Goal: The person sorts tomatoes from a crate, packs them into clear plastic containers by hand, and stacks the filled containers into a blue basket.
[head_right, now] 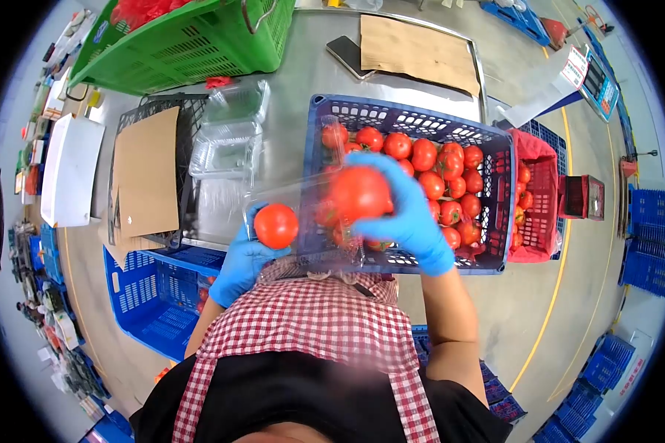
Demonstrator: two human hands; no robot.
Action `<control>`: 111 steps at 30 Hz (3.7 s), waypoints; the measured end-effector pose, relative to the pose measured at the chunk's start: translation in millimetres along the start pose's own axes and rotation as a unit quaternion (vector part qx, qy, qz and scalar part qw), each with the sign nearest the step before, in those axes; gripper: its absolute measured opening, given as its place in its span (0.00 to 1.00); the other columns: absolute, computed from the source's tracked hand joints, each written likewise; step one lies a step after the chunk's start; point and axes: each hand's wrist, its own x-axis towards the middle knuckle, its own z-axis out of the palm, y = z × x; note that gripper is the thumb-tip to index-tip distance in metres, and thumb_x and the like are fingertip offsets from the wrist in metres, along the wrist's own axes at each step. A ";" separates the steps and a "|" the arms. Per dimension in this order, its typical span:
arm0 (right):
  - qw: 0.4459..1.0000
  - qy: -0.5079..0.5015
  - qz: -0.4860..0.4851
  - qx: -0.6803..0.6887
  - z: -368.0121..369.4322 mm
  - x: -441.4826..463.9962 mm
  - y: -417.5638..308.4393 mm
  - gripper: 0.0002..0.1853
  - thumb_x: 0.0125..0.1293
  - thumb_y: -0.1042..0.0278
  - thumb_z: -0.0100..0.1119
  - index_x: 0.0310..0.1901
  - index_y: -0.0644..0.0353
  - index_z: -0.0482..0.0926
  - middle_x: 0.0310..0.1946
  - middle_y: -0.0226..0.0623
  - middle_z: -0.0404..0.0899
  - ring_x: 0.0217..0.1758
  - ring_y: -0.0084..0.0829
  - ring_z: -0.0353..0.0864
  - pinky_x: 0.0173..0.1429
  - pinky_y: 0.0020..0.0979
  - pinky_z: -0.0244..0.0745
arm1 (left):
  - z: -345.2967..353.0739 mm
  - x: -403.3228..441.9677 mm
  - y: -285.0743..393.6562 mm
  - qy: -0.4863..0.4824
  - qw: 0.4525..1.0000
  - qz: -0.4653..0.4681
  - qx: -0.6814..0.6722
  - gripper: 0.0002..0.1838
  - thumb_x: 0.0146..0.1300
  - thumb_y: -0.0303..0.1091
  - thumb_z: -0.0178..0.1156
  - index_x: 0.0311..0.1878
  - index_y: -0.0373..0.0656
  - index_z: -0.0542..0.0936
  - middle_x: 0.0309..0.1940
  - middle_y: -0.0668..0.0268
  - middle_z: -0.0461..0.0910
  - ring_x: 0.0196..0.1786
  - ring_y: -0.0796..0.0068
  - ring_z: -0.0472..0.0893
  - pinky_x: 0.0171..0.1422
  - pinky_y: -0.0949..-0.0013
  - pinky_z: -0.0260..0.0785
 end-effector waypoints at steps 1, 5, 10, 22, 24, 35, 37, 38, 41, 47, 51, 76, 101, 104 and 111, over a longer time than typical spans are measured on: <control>0.990 -0.048 -0.025 -0.133 10.3 -1.9 -8.6 0.39 0.42 0.59 0.73 0.60 0.53 0.71 0.52 0.36 0.74 0.58 0.34 0.71 0.67 0.36 0.61 | -1.0 2.1 -3.4 -0.005 1.000 0.008 0.018 0.42 0.44 0.12 0.61 0.66 0.43 0.59 0.59 0.60 0.67 0.61 0.66 0.71 0.63 0.64 0.70; 0.880 -0.096 -0.123 -0.448 33.5 1.1 2.3 0.34 0.42 0.61 0.71 0.56 0.51 0.73 0.52 0.34 0.73 0.56 0.38 0.70 0.68 0.42 0.53 | 1.3 3.2 -4.6 -0.015 0.999 0.003 0.031 0.39 0.46 0.14 0.62 0.64 0.41 0.61 0.58 0.59 0.69 0.60 0.67 0.72 0.63 0.66 0.69; 0.842 -0.119 -0.116 -0.513 37.2 -4.8 15.8 0.35 0.44 0.65 0.69 0.59 0.51 0.71 0.52 0.34 0.73 0.57 0.37 0.70 0.69 0.44 0.52 | -5.3 4.5 -5.4 0.000 0.994 0.003 0.108 0.39 0.45 0.15 0.63 0.64 0.40 0.61 0.56 0.58 0.71 0.58 0.67 0.74 0.60 0.66 0.71; 0.845 0.426 0.149 -0.288 -207.0 -62.8 101.7 0.17 0.59 0.74 0.56 0.51 0.65 0.77 0.40 0.35 0.82 0.41 0.21 0.78 0.46 0.22 0.73 | -2.8 -5.8 4.6 0.041 0.999 -0.028 0.019 0.41 0.42 0.13 0.57 0.65 0.45 0.61 0.57 0.54 0.71 0.57 0.57 0.76 0.51 0.62 0.78; 0.839 0.324 0.235 -0.369 -224.6 -85.8 103.8 0.15 0.57 0.73 0.56 0.47 0.66 0.79 0.38 0.39 0.83 0.41 0.26 0.81 0.47 0.26 0.74 | -1.6 -4.6 5.0 0.054 0.998 -0.039 -0.007 0.42 0.40 0.14 0.58 0.64 0.45 0.62 0.56 0.55 0.71 0.57 0.58 0.76 0.51 0.63 0.77; 0.832 0.058 0.187 -0.520 -191.1 -101.2 99.7 0.21 0.46 0.74 0.62 0.47 0.58 0.80 0.43 0.46 0.79 0.48 0.45 0.78 0.52 0.39 0.74 | -6.6 -5.3 -5.8 0.076 0.997 -0.018 0.019 0.40 0.47 0.24 0.50 0.70 0.43 0.59 0.59 0.51 0.69 0.51 0.56 0.79 0.49 0.60 0.79; 0.797 0.014 0.154 -0.583 -178.3 -97.2 114.9 0.23 0.45 0.71 0.64 0.48 0.57 0.78 0.40 0.45 0.78 0.48 0.46 0.77 0.51 0.41 0.74 | 0.3 -6.9 -2.9 0.088 0.995 -0.020 0.044 0.40 0.46 0.25 0.50 0.69 0.43 0.59 0.58 0.52 0.70 0.50 0.56 0.79 0.50 0.60 0.79; 0.776 0.006 0.153 -0.612 -169.2 -94.3 118.5 0.23 0.45 0.69 0.64 0.47 0.57 0.78 0.39 0.46 0.77 0.47 0.46 0.77 0.50 0.42 0.74 | 2.7 -7.8 -1.9 0.093 0.994 -0.021 0.056 0.40 0.46 0.25 0.51 0.69 0.43 0.59 0.57 0.52 0.71 0.50 0.56 0.80 0.50 0.60 0.79; 0.686 -0.023 0.180 -0.705 -157.3 -83.9 131.3 0.20 0.43 0.66 0.65 0.42 0.58 0.78 0.36 0.44 0.77 0.42 0.45 0.77 0.46 0.41 0.74 | 2.6 -10.6 -4.4 0.098 0.995 -0.028 0.022 0.39 0.46 0.16 0.51 0.67 0.40 0.60 0.58 0.53 0.69 0.57 0.58 0.76 0.50 0.64 0.79; 0.686 0.008 0.233 -0.689 -159.7 -79.9 146.5 0.19 0.39 0.61 0.69 0.35 0.59 0.78 0.32 0.40 0.79 0.39 0.43 0.80 0.43 0.41 0.75 | -1.7 -9.8 -6.4 0.089 0.995 -0.031 -0.033 0.38 0.45 0.17 0.52 0.66 0.40 0.61 0.57 0.53 0.70 0.56 0.59 0.76 0.51 0.64 0.79; 0.920 0.104 0.323 -0.198 -164.9 -81.7 79.1 0.37 0.39 0.67 0.73 0.56 0.63 0.74 0.47 0.42 0.80 0.51 0.35 0.79 0.57 0.34 0.73 | 5.7 -12.1 -1.2 0.074 0.997 -0.028 -0.026 0.37 0.45 0.17 0.52 0.64 0.41 0.62 0.57 0.53 0.69 0.57 0.58 0.76 0.51 0.63 0.79; 0.878 -0.106 -0.080 -0.460 79.4 -36.4 9.0 0.35 0.46 0.73 0.69 0.60 0.47 0.73 0.54 0.39 0.71 0.56 0.43 0.71 0.59 0.37 0.68 | -19.9 4.5 -14.8 0.021 0.999 0.021 -0.027 0.39 0.47 0.17 0.49 0.67 0.44 0.58 0.61 0.55 0.67 0.60 0.56 0.74 0.53 0.59 0.78; 0.791 -0.216 -0.051 -0.571 71.3 -39.2 19.8 0.27 0.56 0.70 0.61 0.60 0.52 0.72 0.55 0.40 0.74 0.46 0.39 0.80 0.47 0.34 0.77 | -25.3 1.6 -18.6 -0.022 0.999 0.032 -0.010 0.47 0.40 0.13 0.51 0.70 0.48 0.56 0.62 0.58 0.67 0.62 0.63 0.72 0.53 0.66 0.77; 0.942 -0.114 -0.046 -0.312 41.6 -37.1 28.8 0.26 0.63 0.70 0.58 0.63 0.55 0.69 0.57 0.39 0.73 0.50 0.36 0.79 0.51 0.30 0.76 | -24.5 0.1 -20.1 -0.029 0.999 0.031 -0.016 0.47 0.40 0.13 0.52 0.70 0.47 0.55 0.62 0.59 0.66 0.63 0.64 0.71 0.52 0.67 0.77; 0.927 0.055 0.232 0.290 12.1 40.2 65.1 0.27 0.73 0.48 0.40 0.64 0.59 0.66 0.63 0.41 0.67 0.63 0.38 0.69 0.67 0.37 0.62 | -23.0 4.3 -23.4 -0.086 0.996 0.017 0.017 0.47 0.43 0.14 0.51 0.73 0.46 0.53 0.64 0.60 0.65 0.64 0.66 0.70 0.55 0.68 0.74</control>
